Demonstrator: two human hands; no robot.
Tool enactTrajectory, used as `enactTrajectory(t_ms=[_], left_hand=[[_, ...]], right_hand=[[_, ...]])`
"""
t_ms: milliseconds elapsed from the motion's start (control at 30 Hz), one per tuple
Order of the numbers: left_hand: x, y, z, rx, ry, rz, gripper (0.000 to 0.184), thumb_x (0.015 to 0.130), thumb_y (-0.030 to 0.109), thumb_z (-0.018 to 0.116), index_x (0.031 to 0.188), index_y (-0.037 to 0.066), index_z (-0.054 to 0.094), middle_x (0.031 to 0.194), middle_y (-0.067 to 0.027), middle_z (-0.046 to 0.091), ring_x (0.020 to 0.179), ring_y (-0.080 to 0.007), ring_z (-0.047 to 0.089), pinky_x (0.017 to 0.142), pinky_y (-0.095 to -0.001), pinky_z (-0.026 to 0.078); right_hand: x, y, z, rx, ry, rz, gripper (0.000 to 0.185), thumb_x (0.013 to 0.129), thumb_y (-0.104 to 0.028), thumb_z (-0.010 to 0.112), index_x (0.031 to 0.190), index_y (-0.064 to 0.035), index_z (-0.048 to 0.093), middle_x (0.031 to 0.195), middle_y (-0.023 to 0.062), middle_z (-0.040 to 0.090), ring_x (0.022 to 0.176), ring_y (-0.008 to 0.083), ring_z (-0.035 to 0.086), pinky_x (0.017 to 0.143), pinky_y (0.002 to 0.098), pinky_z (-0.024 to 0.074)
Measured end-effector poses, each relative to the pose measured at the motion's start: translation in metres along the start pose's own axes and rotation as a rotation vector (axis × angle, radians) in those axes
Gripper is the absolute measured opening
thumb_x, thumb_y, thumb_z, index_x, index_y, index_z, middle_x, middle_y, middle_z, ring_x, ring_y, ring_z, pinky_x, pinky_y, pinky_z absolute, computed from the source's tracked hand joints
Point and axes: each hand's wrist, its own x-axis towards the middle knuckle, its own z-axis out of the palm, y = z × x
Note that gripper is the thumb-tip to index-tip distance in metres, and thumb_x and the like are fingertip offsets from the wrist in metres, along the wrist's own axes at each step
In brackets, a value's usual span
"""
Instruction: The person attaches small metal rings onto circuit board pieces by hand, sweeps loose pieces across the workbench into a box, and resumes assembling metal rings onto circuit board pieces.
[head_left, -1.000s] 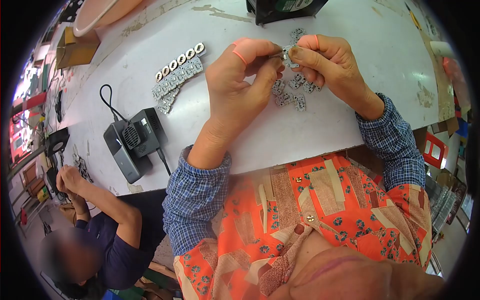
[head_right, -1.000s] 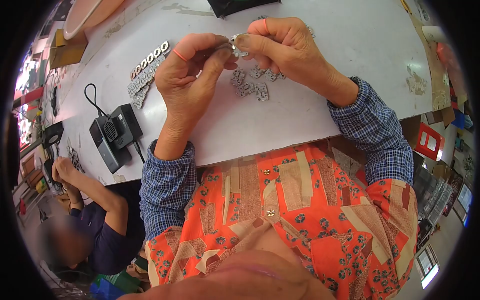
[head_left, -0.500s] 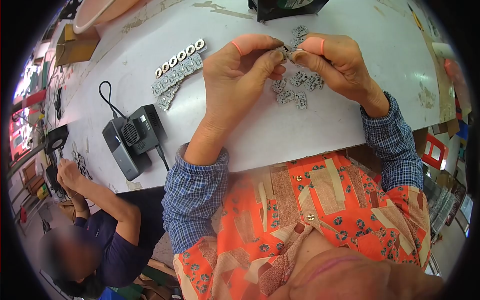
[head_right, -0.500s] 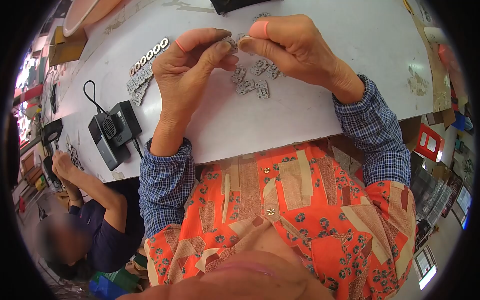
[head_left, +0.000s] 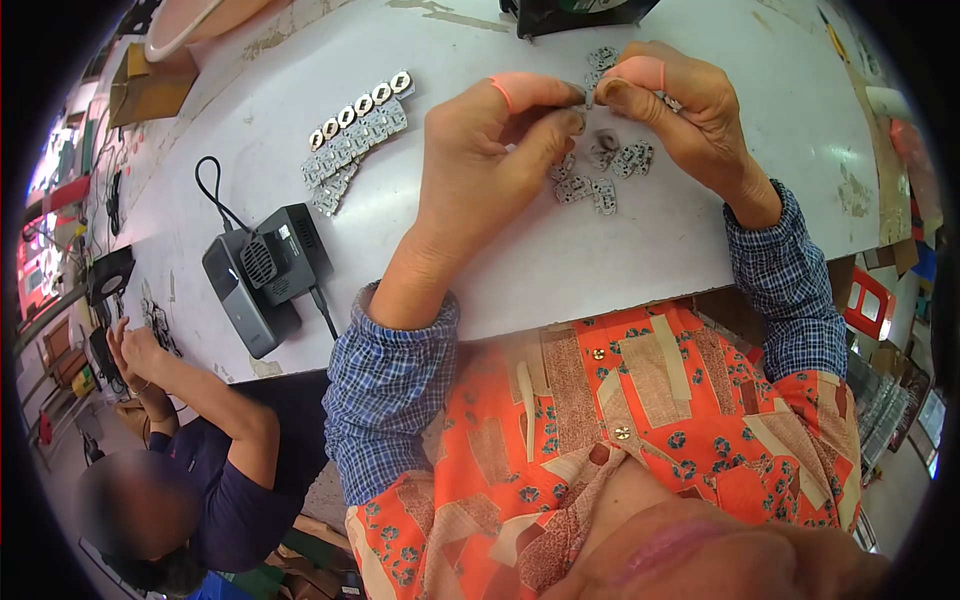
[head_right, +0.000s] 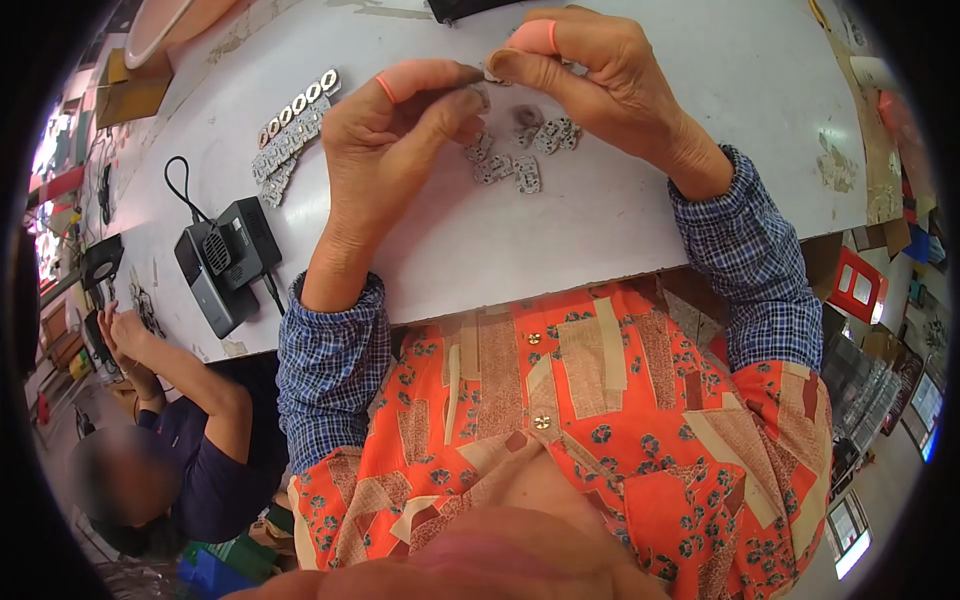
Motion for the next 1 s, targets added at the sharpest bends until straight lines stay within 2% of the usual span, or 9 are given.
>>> enactTrajectory(t_ms=[133, 267, 333, 467, 667, 767, 867, 967, 1000], left_hand=[[0.000, 0.004, 0.003, -0.183, 0.014, -0.065, 0.020, 0.094, 0.000, 0.068, 0.114, -0.005, 0.068, 0.102, -0.0144, 0.074, 0.079, -0.0176, 0.073, 0.073, -0.0297, 0.062], [0.000, 0.009, 0.002, -0.229, -0.016, -0.109, 0.023, 0.095, 0.001, 0.067, 0.117, -0.007, 0.066, 0.105, -0.0168, 0.073, 0.081, -0.0195, 0.074, 0.074, -0.0297, 0.062], [-0.001, 0.005, 0.001, -0.141, 0.018, 0.005, 0.023, 0.095, 0.000, 0.067, 0.117, -0.006, 0.066, 0.104, -0.0149, 0.073, 0.084, -0.0190, 0.073, 0.075, -0.0289, 0.061], [0.002, 0.000, -0.001, 0.174, 0.019, 0.283, 0.023, 0.092, -0.001, 0.070, 0.115, -0.004, 0.066, 0.100, -0.0115, 0.072, 0.085, -0.0176, 0.073, 0.076, -0.0266, 0.059], [0.003, 0.006, 0.001, 0.293, 0.064, 0.383, 0.027, 0.086, -0.004, 0.073, 0.112, -0.002, 0.067, 0.097, -0.0117, 0.071, 0.080, -0.0165, 0.070, 0.071, -0.0255, 0.056], [0.002, 0.003, -0.003, 0.386, 0.016, 0.453, 0.029, 0.084, -0.007, 0.072, 0.112, -0.001, 0.067, 0.097, -0.0120, 0.071, 0.080, -0.0164, 0.069, 0.071, -0.0263, 0.056], [0.008, -0.007, -0.001, 0.377, 0.062, 0.559, 0.025, 0.081, -0.007, 0.069, 0.104, 0.000, 0.067, 0.089, -0.0111, 0.067, 0.065, -0.0196, 0.066, 0.056, -0.0279, 0.053], [0.004, 0.001, -0.003, 0.400, 0.051, 0.419, 0.034, 0.083, -0.008, 0.071, 0.116, -0.002, 0.066, 0.097, -0.0113, 0.071, 0.081, -0.0164, 0.069, 0.071, -0.0267, 0.056], [0.004, 0.002, -0.002, 0.368, 0.077, 0.422, 0.035, 0.083, -0.008, 0.072, 0.116, -0.002, 0.066, 0.097, -0.0109, 0.071, 0.081, -0.0162, 0.070, 0.072, -0.0265, 0.057]], right_hand=[[-0.004, 0.000, 0.007, 0.102, -0.057, 0.057, 0.016, 0.096, -0.016, 0.070, 0.094, -0.0010, 0.072, 0.070, -0.0005, 0.062, 0.063, 0.0076, 0.055, 0.054, 0.0253, 0.0422], [-0.007, -0.005, 0.006, 0.281, -0.123, 0.284, 0.021, 0.100, -0.022, 0.066, 0.092, -0.0029, 0.072, 0.066, -0.0034, 0.059, 0.055, 0.0032, 0.051, 0.047, 0.0210, 0.0386], [-0.005, -0.009, 0.002, 0.434, -0.096, 0.421, 0.025, 0.101, -0.026, 0.065, 0.089, -0.0045, 0.072, 0.064, -0.0043, 0.059, 0.052, 0.0012, 0.049, 0.044, 0.0189, 0.0362], [-0.003, -0.012, 0.004, 0.470, -0.056, 0.450, 0.028, 0.101, -0.030, 0.064, 0.087, -0.0066, 0.072, 0.065, -0.0044, 0.059, 0.050, 0.0001, 0.048, 0.043, 0.0170, 0.0350], [-0.003, -0.016, 0.001, 0.530, -0.091, 0.462, 0.027, 0.101, -0.027, 0.065, 0.087, -0.0056, 0.072, 0.066, -0.0038, 0.062, 0.051, 0.0003, 0.049, 0.044, 0.0182, 0.0360], [-0.002, -0.019, 0.001, 0.503, -0.104, 0.458, 0.026, 0.101, -0.027, 0.065, 0.087, -0.0054, 0.072, 0.066, -0.0036, 0.062, 0.051, 0.0002, 0.048, 0.044, 0.0189, 0.0361], [-0.002, -0.018, 0.003, 0.494, -0.105, 0.453, 0.027, 0.101, -0.027, 0.065, 0.086, -0.0054, 0.071, 0.065, -0.0037, 0.061, 0.051, 0.0002, 0.048, 0.044, 0.0189, 0.0359], [-0.001, -0.017, 0.004, 0.469, -0.080, 0.473, 0.029, 0.101, -0.029, 0.065, 0.083, -0.0059, 0.071, 0.063, -0.0040, 0.060, 0.051, 0.0000, 0.048, 0.043, 0.0184, 0.0356], [-0.001, -0.016, 0.003, 0.453, -0.073, 0.488, 0.030, 0.101, -0.030, 0.065, 0.083, -0.0061, 0.071, 0.063, -0.0041, 0.060, 0.051, -0.0001, 0.048, 0.043, 0.0182, 0.0356]])
